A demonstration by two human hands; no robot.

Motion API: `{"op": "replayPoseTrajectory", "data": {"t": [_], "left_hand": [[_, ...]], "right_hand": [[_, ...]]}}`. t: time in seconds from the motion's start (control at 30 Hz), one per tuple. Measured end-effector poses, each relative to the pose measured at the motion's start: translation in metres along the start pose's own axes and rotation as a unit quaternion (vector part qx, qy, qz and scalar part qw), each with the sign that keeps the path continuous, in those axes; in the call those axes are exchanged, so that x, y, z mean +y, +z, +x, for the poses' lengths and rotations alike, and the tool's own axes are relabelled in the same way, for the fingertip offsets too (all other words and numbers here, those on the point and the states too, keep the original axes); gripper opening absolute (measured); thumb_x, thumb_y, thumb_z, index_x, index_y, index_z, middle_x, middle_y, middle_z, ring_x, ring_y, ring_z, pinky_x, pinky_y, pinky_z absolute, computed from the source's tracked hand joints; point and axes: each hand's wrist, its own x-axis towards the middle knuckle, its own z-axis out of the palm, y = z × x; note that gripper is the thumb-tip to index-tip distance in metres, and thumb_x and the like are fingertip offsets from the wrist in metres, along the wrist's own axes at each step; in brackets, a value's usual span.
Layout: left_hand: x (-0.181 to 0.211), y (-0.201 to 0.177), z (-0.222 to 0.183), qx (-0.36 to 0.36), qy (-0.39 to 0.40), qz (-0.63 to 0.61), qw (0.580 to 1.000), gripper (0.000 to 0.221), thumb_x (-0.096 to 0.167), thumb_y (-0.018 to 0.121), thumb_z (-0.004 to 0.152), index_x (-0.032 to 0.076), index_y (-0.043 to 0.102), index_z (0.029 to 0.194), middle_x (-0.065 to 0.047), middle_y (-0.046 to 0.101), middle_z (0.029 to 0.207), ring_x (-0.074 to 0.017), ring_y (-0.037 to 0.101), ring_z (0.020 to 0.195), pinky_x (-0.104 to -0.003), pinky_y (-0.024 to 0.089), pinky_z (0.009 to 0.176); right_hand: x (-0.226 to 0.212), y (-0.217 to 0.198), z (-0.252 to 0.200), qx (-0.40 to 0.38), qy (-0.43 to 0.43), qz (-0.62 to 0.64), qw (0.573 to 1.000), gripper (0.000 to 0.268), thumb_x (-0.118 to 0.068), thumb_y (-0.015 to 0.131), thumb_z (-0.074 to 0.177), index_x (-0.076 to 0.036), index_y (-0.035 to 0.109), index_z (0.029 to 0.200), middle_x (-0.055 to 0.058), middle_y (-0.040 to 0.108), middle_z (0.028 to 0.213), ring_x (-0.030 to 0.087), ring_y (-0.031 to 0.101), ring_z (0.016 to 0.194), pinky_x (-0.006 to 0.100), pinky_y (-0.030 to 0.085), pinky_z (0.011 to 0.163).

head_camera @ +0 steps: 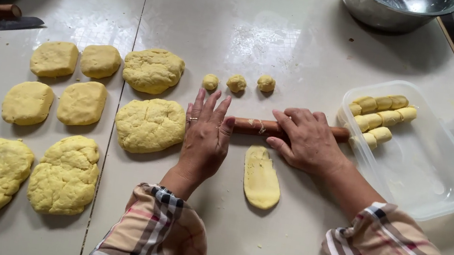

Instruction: Rolling out small pieces of yellow dough with a rolling pin and rolling them into cylinders to be placed in a container.

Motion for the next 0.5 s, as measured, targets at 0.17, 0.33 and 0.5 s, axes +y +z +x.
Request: {"op": "replayPoseTrajectory", "data": {"t": [0.17,0.33,0.5], "left_hand": [[0.031,-0.030,-0.015,0.030,0.039,-0.032,0.998,0.049,0.042,0.032,0.101,0.012,0.048,0.136,-0.014,0.040,0.144,-0.0385,0.021,0.142,-0.055,0.017,0.112],[0.045,-0.032,-0.042,0.026,0.074,-0.038,0.996,0.046,0.039,0.034,0.101,0.012,0.051,0.134,-0.014,0.045,0.141,-0.0384,0.025,0.140,-0.054,0.017,0.112],[0.021,0.032,-0.083,-0.098,0.093,0.079,0.988,0.058,0.055,0.030,0.098,0.014,0.052,0.132,-0.010,0.048,0.137,-0.0326,0.025,0.141,-0.052,0.013,0.114]], "right_hand": [[-0.012,-0.032,-0.011,0.005,0.003,0.081,0.997,0.031,-0.037,0.063,0.086,-0.018,0.054,0.108,0.002,0.053,0.090,0.025,0.062,0.082,0.038,0.046,0.074],[-0.045,-0.070,-0.053,-0.025,-0.014,0.089,0.996,0.034,-0.034,0.063,0.085,-0.019,0.053,0.114,0.001,0.047,0.095,0.027,0.061,0.072,0.040,0.050,0.064],[-0.051,-0.052,-0.085,-0.016,-0.062,0.081,0.995,0.053,-0.043,0.043,0.093,-0.014,0.048,0.136,0.010,0.047,0.132,0.027,0.050,0.119,0.039,0.035,0.091]]}}
